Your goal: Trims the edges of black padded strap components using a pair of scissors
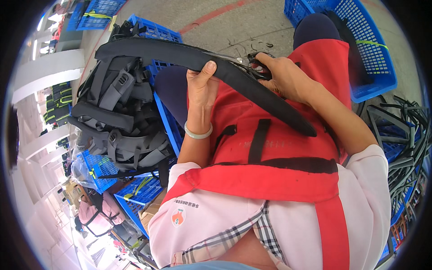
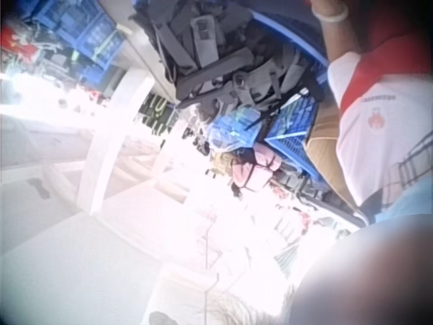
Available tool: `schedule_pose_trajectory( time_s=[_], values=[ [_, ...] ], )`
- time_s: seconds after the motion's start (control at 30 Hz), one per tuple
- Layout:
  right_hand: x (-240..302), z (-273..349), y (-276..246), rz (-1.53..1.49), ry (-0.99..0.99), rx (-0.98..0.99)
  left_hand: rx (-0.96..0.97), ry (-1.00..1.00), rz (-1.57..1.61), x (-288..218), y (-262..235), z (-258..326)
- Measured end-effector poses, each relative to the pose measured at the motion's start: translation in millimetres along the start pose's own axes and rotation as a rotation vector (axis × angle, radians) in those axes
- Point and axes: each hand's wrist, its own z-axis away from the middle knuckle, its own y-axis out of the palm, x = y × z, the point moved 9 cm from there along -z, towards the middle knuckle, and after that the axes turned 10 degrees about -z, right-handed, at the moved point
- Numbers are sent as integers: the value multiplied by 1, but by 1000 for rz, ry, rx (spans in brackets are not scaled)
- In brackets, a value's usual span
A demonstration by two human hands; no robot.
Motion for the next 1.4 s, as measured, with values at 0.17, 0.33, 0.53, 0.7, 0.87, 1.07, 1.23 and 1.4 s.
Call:
schedule_pose_trajectory(
  time_s=[0.17, 0.33, 0.53, 0.7, 0.87, 1.07, 1.23, 1.4],
  values=[
    [5, 6, -4, 7, -89, 47, 6, -39, 31, 2, 2, 3],
    [16, 9, -12, 31, -25, 198, 18, -30, 59, -1, 3, 3],
    [8, 4, -2, 32, -21, 120, 33, 20, 26, -2, 5, 3],
    [10, 4, 0, 48, 27, 117, -1, 7, 27, 6, -7, 6],
    [-3, 4, 0, 69, 23, 97, -8, 15, 39, 7, -8, 6],
    [-11, 3, 9, -90, -34, 86, 30, -68, 82, -1, -14, -4],
    [13, 2, 3, 36, -166, -3, 3, -57, 49, 6, -13, 1],
    [7, -8, 6, 43, -182, -8, 23, -29, 50, 1, -10, -1]
  ],
)
